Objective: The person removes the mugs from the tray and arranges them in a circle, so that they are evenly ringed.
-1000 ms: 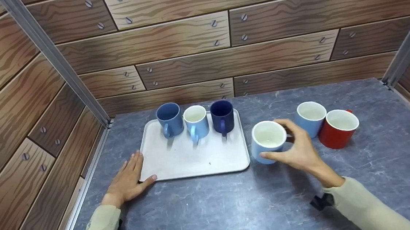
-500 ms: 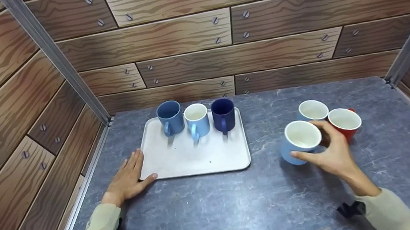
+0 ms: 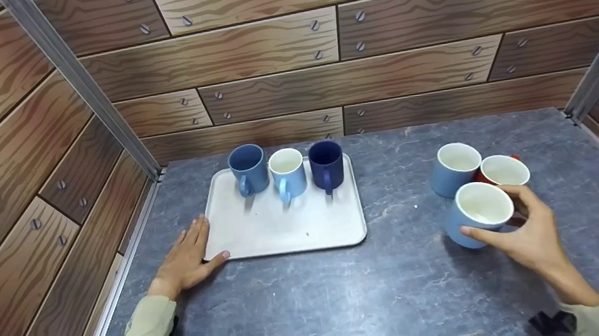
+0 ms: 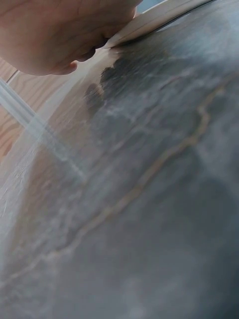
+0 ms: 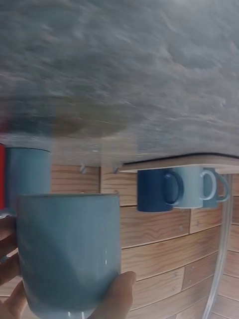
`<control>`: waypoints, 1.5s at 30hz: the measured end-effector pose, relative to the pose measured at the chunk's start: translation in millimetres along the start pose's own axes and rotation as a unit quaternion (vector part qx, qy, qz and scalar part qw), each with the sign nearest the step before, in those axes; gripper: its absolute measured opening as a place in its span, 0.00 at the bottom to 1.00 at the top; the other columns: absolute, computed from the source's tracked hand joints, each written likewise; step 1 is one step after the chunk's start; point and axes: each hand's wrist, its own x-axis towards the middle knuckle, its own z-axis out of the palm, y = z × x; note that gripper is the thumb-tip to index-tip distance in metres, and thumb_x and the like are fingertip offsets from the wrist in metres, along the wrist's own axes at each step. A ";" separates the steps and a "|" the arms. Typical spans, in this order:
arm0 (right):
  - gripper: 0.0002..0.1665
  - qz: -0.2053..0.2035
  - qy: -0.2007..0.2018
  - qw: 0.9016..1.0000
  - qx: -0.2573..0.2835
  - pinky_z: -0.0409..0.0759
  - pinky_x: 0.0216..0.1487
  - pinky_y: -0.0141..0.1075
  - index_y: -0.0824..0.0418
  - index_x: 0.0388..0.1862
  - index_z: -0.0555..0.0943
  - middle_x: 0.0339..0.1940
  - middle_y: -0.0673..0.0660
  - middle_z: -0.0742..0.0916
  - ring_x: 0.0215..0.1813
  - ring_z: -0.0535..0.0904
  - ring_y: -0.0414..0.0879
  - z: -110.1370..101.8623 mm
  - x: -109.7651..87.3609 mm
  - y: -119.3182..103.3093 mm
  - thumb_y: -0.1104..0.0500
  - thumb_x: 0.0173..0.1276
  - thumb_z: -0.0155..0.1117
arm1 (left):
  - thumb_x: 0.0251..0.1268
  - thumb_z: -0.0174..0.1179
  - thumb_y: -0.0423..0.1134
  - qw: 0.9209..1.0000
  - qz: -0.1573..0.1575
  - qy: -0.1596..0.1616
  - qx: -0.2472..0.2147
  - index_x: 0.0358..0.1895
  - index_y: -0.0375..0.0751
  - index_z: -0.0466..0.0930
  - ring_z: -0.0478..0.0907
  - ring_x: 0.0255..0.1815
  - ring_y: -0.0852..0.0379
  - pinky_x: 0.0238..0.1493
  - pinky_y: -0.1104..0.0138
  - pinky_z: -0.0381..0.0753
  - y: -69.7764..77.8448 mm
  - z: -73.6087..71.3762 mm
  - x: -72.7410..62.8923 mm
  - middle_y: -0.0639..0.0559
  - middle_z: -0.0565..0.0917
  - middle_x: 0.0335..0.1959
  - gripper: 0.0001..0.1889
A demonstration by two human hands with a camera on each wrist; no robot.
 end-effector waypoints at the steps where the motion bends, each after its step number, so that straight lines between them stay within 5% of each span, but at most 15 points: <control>1: 0.49 0.004 0.002 1.000 -0.001 0.77 0.45 0.16 0.64 0.63 0.81 0.47 0.40 0.87 0.48 0.83 0.33 -2.7 -0.2 2.0 0.68 0.38 0.93 | 0.75 0.53 0.71 1.000 -0.001 0.000 0.000 0.86 0.29 0.46 0.46 0.89 0.35 0.88 0.42 0.49 -0.2 -0.3 0.0 0.33 0.49 0.88 0.56; 23: 0.49 0.068 0.003 0.991 -0.112 0.70 0.43 0.19 0.63 0.59 0.77 0.45 0.45 0.81 0.43 0.74 0.27 -30.5 1.0 42.0 0.53 0.40 0.96 | 0.76 0.53 0.70 1.000 0.005 0.009 0.010 0.85 0.27 0.47 0.48 0.88 0.33 0.87 0.40 0.51 -1.1 -1.9 -1.5 0.31 0.50 0.87 0.55; 45: 0.52 0.110 -0.006 0.983 -0.143 0.69 0.41 0.22 0.64 0.61 0.76 0.51 0.55 0.82 0.41 0.70 0.21 -34.4 5.5 48.2 0.47 0.41 0.96 | 0.76 0.53 0.70 1.000 0.010 0.009 0.010 0.85 0.27 0.47 0.48 0.88 0.33 0.87 0.40 0.50 1.7 -2.1 -1.3 0.31 0.50 0.87 0.55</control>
